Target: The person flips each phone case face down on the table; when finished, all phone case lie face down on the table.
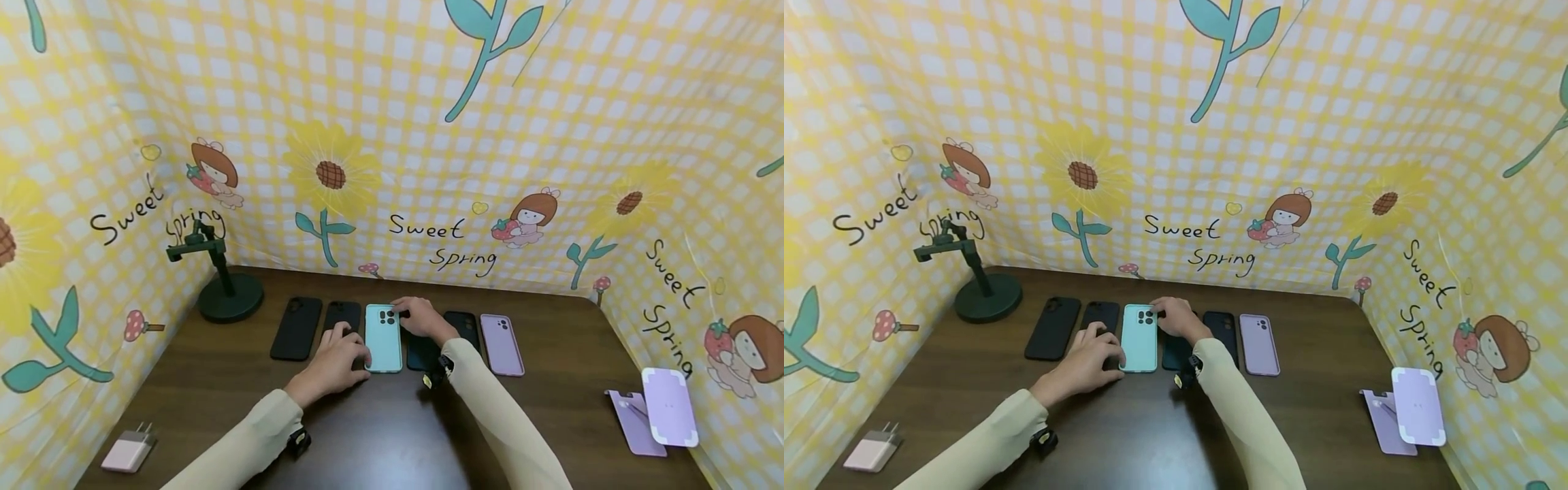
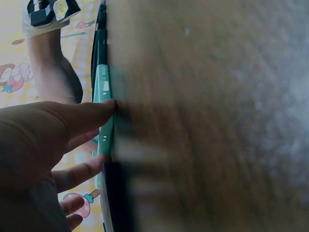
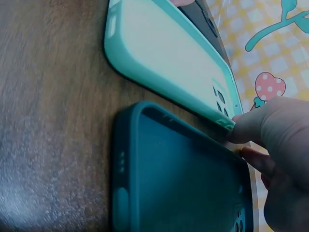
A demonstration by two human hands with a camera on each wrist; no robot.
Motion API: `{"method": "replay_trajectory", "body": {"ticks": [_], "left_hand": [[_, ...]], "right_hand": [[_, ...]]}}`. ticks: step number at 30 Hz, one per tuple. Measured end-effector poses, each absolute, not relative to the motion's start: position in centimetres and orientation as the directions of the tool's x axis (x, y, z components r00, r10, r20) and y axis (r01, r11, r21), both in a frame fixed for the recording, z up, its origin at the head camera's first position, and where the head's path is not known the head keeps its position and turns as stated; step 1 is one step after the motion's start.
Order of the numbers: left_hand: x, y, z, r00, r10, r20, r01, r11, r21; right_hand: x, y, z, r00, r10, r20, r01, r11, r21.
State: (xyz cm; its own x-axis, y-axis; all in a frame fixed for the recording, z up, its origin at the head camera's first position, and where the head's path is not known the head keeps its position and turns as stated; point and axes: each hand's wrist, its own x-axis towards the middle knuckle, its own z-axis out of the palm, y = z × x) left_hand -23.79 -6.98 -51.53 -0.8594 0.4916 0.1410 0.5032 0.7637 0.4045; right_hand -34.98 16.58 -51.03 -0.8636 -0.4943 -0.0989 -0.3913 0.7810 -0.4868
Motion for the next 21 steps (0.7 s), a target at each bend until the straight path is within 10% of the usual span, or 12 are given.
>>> {"method": "replay_trajectory", "body": {"ticks": [13,21], "left_hand": [[-24.0,-6.3,-51.8,-0.855,0.481,0.194,0.518,0.812,0.268],[-23.9,-6.9,-51.1,-0.848,0.450,0.279,0.528,0.764,0.370]], "right_hand": [[-34.9,16.9,-51.3,-0.861,-0.506,-0.040,-0.427,0.765,-0.481],[-34.9,16.8,-50.2,-0.898,-0.437,0.044,-0.316,0.573,-0.756]]}}
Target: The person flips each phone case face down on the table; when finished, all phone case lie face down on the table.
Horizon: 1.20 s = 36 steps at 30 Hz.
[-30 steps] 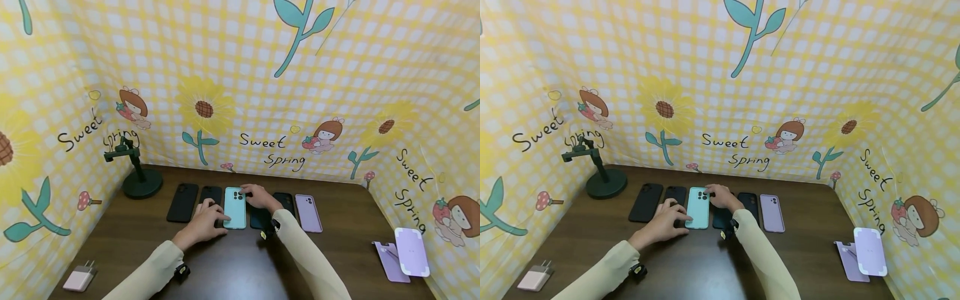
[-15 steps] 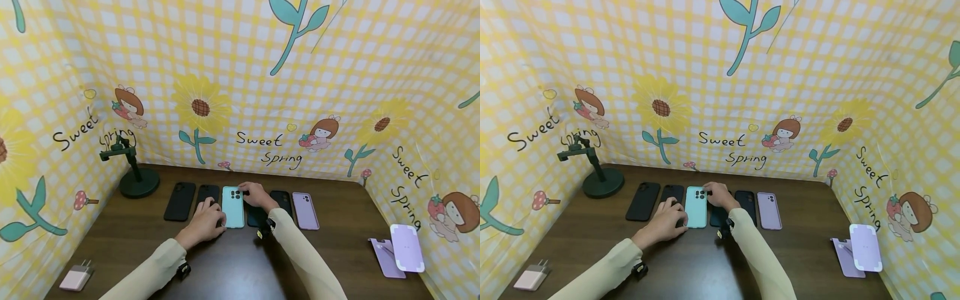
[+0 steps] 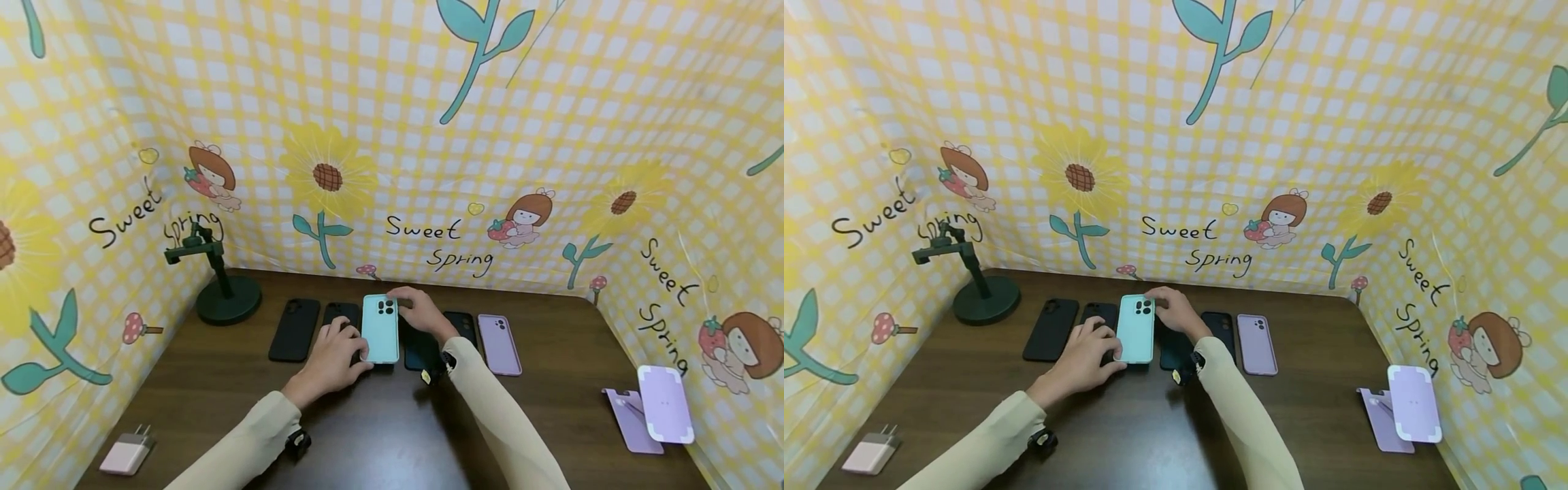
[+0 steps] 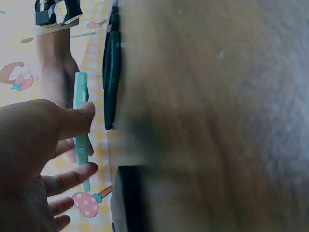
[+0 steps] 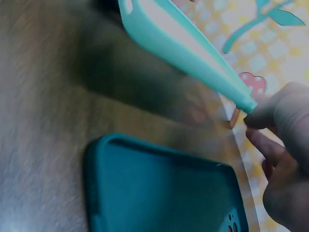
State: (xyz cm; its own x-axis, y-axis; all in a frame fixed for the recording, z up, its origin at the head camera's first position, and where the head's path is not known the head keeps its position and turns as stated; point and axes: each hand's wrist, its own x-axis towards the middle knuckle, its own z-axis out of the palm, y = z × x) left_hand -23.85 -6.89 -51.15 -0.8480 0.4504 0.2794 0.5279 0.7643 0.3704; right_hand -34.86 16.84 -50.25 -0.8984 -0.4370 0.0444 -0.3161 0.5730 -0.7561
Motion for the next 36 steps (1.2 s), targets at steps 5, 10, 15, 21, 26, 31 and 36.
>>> {"method": "replay_trajectory", "body": {"ticks": [5,10,15,21,26,31,36], "left_hand": [[-23.9,-7.5,-50.7,-0.833,0.441,0.334,0.551,0.718,0.426],[-24.1,-8.2,-50.2,-0.828,0.443,0.345,0.561,0.675,0.479],[-24.2,-8.6,-49.8,-0.835,0.449,0.317,0.548,0.646,0.531],[-24.1,-8.6,-49.8,-0.841,0.465,0.276,0.530,0.607,0.592],[-24.3,-8.2,-49.8,-0.840,0.486,0.242,0.521,0.597,0.610],[-24.1,-7.9,-49.6,-0.859,0.486,0.159,0.458,0.592,0.663],[-23.9,-7.8,-49.6,-0.856,0.490,0.163,0.451,0.558,0.697]], "right_hand": [[-35.1,17.1,-50.4,-0.917,-0.398,0.028,-0.195,0.386,-0.902],[-35.1,17.2,-51.0,-0.890,-0.455,-0.016,-0.095,0.220,-0.971],[-35.2,17.2,-51.3,-0.857,-0.514,-0.022,-0.003,0.046,-0.999],[-35.2,17.4,-51.4,-0.830,-0.558,0.010,0.036,-0.071,-0.997],[-35.2,17.9,-51.3,-0.830,-0.557,-0.009,0.042,-0.046,-0.998],[-35.1,18.1,-51.2,-0.813,-0.582,-0.024,0.000,0.041,-0.999],[-34.8,17.8,-50.8,-0.822,-0.564,-0.074,0.034,0.080,-0.996]]}}
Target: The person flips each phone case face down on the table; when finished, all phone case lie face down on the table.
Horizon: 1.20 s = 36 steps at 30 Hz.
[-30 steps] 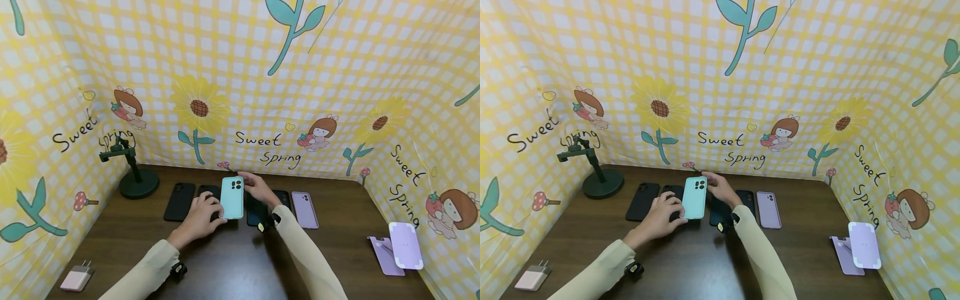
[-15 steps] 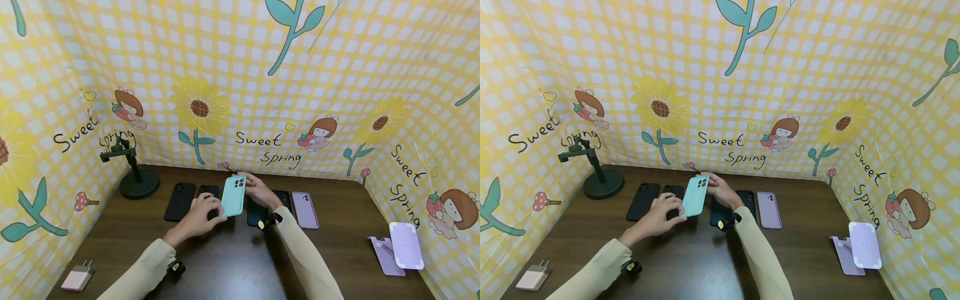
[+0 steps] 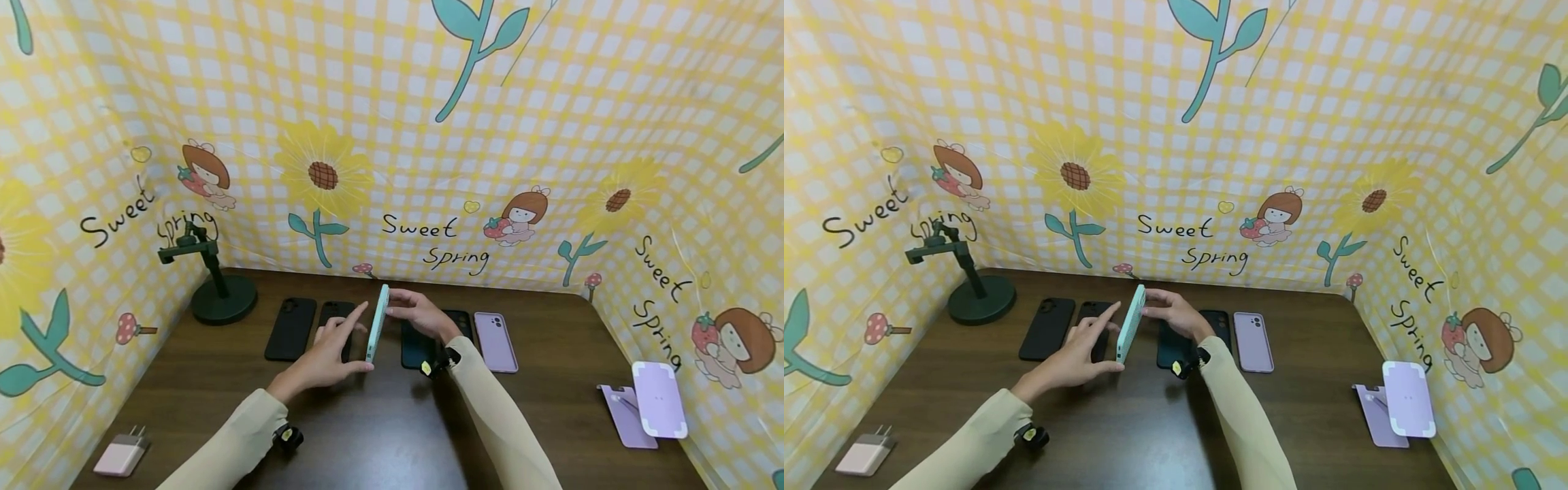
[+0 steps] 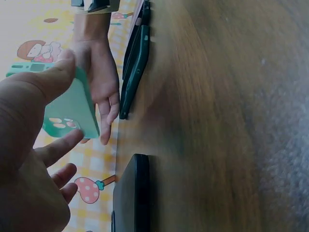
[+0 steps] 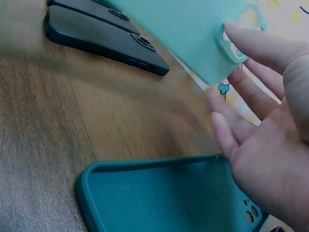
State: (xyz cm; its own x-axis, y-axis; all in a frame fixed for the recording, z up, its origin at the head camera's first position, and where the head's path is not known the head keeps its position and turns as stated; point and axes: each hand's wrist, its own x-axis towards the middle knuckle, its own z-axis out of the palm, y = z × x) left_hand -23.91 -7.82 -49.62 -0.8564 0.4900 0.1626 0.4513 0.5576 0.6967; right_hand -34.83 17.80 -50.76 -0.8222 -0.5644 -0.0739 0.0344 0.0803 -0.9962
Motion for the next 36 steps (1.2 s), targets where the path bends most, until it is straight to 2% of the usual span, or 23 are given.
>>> {"method": "replay_trajectory", "body": {"ticks": [3,7,20,25,32,36], "left_hand": [[-24.0,-7.8,-49.5,-0.838,0.505,0.210,0.500,0.552,0.667],[-24.2,-7.8,-49.5,-0.824,0.510,0.248,0.543,0.585,0.602],[-24.2,-7.4,-49.6,-0.876,0.374,0.306,0.483,0.692,0.537],[-24.5,-7.1,-49.8,-0.889,0.367,0.274,0.458,0.721,0.520],[-24.6,-6.8,-49.9,-0.917,0.363,0.165,0.391,0.736,0.553],[-24.6,-6.6,-50.2,-0.933,0.340,0.121,0.354,0.793,0.495]], "right_hand": [[-34.7,17.6,-50.6,-0.820,-0.562,-0.107,0.055,0.109,-0.993],[-34.8,17.6,-50.6,-0.836,-0.537,-0.114,0.019,0.180,-0.984],[-34.9,17.9,-51.0,-0.927,-0.365,-0.088,-0.049,0.351,-0.935],[-35.1,17.8,-50.5,-0.938,-0.336,-0.084,-0.052,0.377,-0.925],[-35.1,17.7,-50.4,-0.950,-0.305,-0.062,-0.081,0.435,-0.897],[-35.0,17.7,-50.7,-0.950,-0.311,-0.041,-0.118,0.475,-0.872]]}}
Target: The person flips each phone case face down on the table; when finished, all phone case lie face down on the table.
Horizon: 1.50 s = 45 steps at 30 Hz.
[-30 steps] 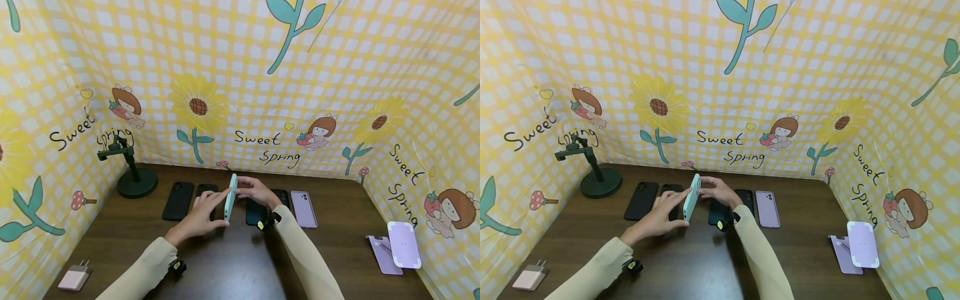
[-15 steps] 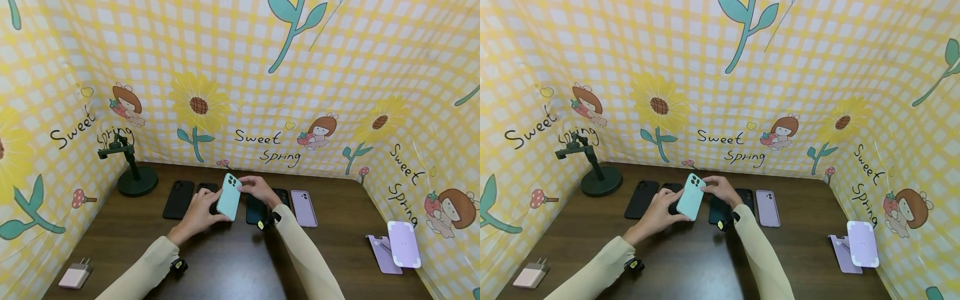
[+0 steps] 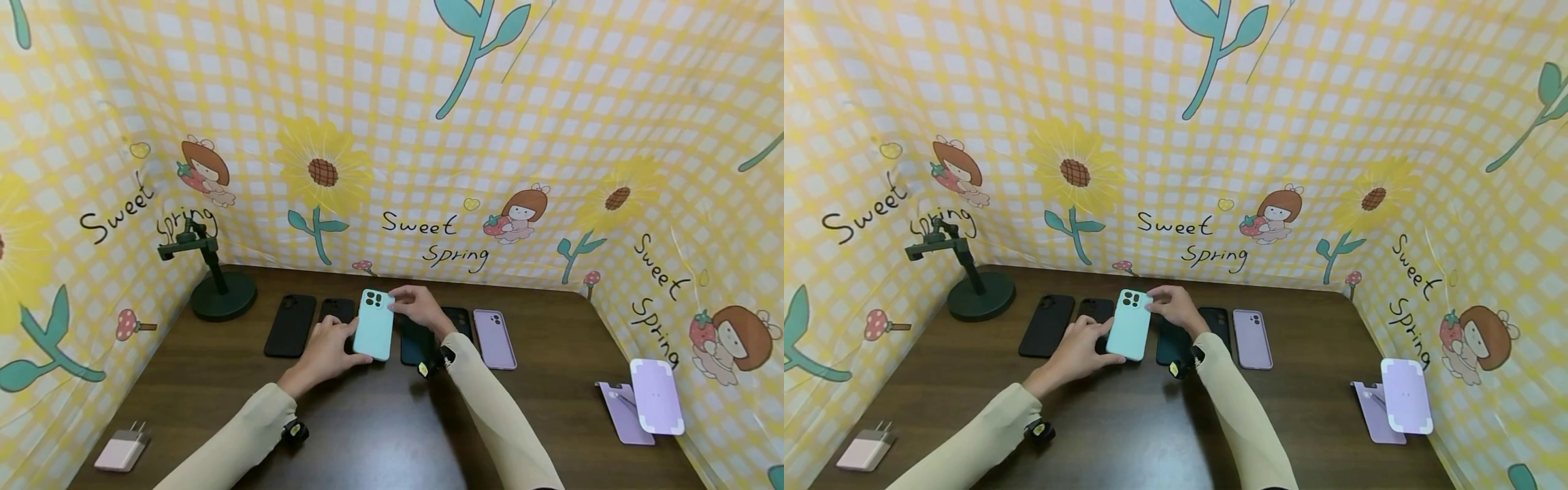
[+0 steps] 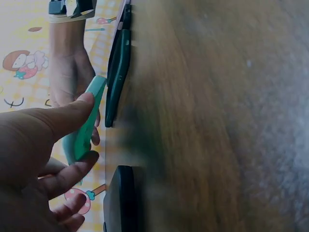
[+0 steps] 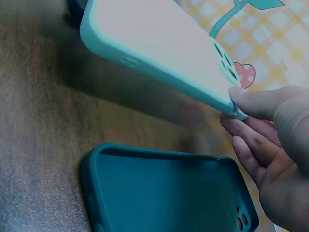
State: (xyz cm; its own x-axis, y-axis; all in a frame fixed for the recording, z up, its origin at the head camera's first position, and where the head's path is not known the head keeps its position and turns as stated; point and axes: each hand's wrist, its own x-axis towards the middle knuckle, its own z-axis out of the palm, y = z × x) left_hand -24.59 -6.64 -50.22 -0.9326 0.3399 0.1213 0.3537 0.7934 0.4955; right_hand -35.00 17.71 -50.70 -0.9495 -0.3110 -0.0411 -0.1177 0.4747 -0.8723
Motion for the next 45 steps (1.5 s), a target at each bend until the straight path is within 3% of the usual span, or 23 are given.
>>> {"method": "replay_trajectory", "body": {"ticks": [11,28,40,45], "left_hand": [[-25.2,-5.8,-51.0,-0.932,0.345,0.109,0.361,0.864,0.351],[-24.8,-4.4,-50.2,-0.929,0.371,0.012,0.366,0.910,0.197],[-24.7,-4.6,-49.6,-0.914,0.406,-0.013,0.402,0.908,0.117],[-24.3,-5.0,-49.9,-0.909,0.416,-0.012,0.408,0.895,0.180]], "right_hand": [[-35.2,17.0,-51.0,-0.948,-0.317,-0.009,-0.186,0.579,-0.794],[-35.0,15.7,-49.9,-0.912,-0.403,-0.080,-0.274,0.741,-0.612],[-34.7,15.2,-49.4,-0.860,-0.508,-0.054,-0.419,0.761,-0.496],[-34.6,16.2,-49.0,-0.847,-0.530,-0.038,-0.448,0.750,-0.487]]}}
